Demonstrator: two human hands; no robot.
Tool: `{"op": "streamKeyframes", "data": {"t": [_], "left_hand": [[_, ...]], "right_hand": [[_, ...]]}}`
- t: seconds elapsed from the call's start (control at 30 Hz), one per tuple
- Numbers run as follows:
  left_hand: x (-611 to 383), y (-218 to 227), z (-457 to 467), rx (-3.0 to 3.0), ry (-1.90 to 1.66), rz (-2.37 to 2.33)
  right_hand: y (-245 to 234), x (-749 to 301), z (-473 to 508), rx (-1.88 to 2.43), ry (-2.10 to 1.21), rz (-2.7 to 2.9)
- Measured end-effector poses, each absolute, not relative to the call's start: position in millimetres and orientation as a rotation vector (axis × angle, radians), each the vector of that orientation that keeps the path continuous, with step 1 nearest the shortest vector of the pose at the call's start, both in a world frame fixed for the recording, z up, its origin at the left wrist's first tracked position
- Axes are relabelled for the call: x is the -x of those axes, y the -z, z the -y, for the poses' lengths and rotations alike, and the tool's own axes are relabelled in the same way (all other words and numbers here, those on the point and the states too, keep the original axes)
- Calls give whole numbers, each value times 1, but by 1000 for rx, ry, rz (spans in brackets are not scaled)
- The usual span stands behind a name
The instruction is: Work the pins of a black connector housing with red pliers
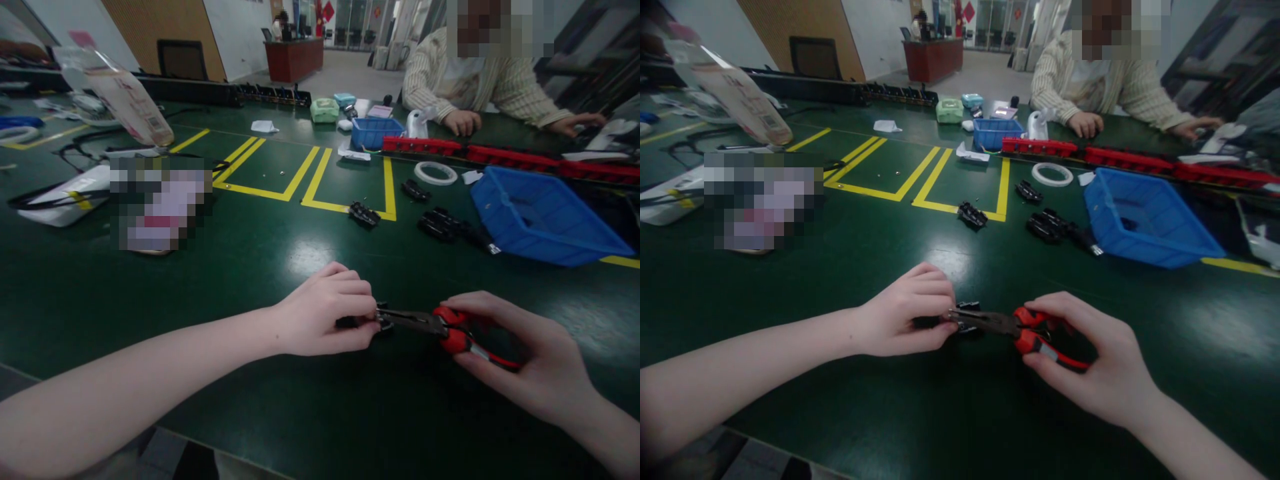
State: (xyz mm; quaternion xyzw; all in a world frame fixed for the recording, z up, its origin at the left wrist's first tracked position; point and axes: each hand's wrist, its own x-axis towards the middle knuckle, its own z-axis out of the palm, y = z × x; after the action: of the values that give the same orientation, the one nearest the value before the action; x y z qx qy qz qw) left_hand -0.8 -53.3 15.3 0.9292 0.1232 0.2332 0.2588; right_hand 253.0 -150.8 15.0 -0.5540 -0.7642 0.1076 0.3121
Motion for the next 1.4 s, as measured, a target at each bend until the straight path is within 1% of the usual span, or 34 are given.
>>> {"op": "streamKeyframes", "data": {"t": [0.33,0.73,1.13,1.4], "left_hand": [[1,-14,53,-2524,-671,-341],[2,-14,52,-2748,-805,-311],[4,-11,49,-2781,-843,-313],[5,-9,47,-2851,-887,-290]], "right_hand": [[-19,-255,150,1457,-270,2071],[-18,-258,150,1446,-233,2102],[-23,-259,151,1441,-235,2110],[-18,-261,150,1419,-210,2153]]}}
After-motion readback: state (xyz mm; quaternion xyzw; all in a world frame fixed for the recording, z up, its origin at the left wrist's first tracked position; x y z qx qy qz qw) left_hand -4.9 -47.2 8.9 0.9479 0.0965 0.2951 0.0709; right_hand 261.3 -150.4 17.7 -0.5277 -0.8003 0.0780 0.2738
